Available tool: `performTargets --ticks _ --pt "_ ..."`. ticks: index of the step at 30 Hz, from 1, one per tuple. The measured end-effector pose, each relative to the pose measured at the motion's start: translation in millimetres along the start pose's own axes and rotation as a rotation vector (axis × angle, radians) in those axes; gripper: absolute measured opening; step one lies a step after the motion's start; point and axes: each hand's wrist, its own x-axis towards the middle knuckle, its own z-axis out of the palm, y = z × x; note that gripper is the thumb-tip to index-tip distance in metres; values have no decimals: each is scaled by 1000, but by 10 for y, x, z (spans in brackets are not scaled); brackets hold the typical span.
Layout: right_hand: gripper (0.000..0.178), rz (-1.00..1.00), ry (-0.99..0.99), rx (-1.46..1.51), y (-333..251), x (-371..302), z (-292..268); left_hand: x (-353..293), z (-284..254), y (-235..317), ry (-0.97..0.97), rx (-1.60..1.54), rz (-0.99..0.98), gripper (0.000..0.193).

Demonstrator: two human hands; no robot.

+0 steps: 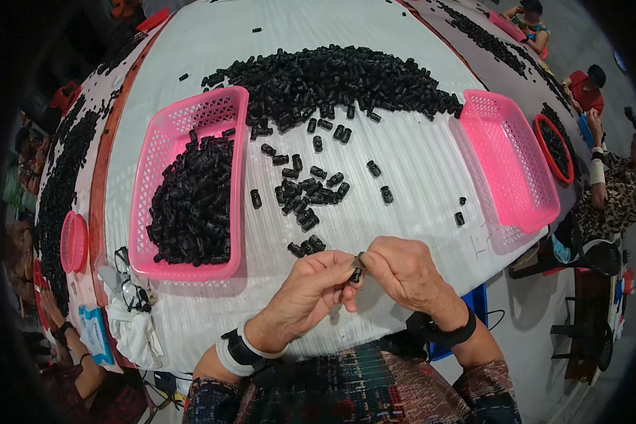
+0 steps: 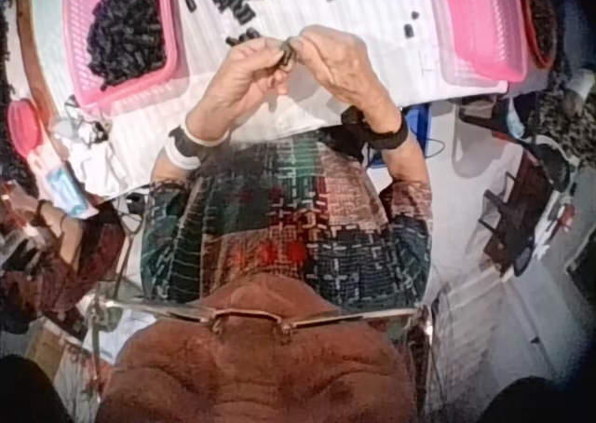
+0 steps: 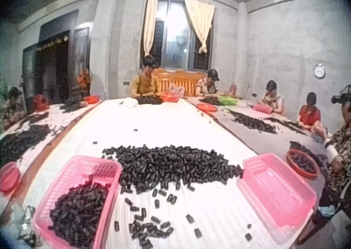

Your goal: Manually assembling small black plastic or rubber components for shoes at a manufacturing table.

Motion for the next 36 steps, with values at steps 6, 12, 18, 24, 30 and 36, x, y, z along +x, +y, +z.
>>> performTargets --ticks 6,12,18,24,30,36 --pt "19 -38 -70 32 24 20 -2 44 -54 -4 -28 -34 -14 17" --pt "15 199 11 345 -6 49 -198 5 22 117 10 -56 18 17" --pt "27 4 -51 305 -153 72 -185 -24 -15 96 4 -15 32 16" --pt "18 7 -18 356 -154 18 -120 -25 6 55 -3 -60 30 16" --pt "10 108 189 323 -221 -16 -38 -30 40 0 10 39 191 24" --pt "15 106 240 287 -291 0 96 -23 1 -10 30 22 251 22"
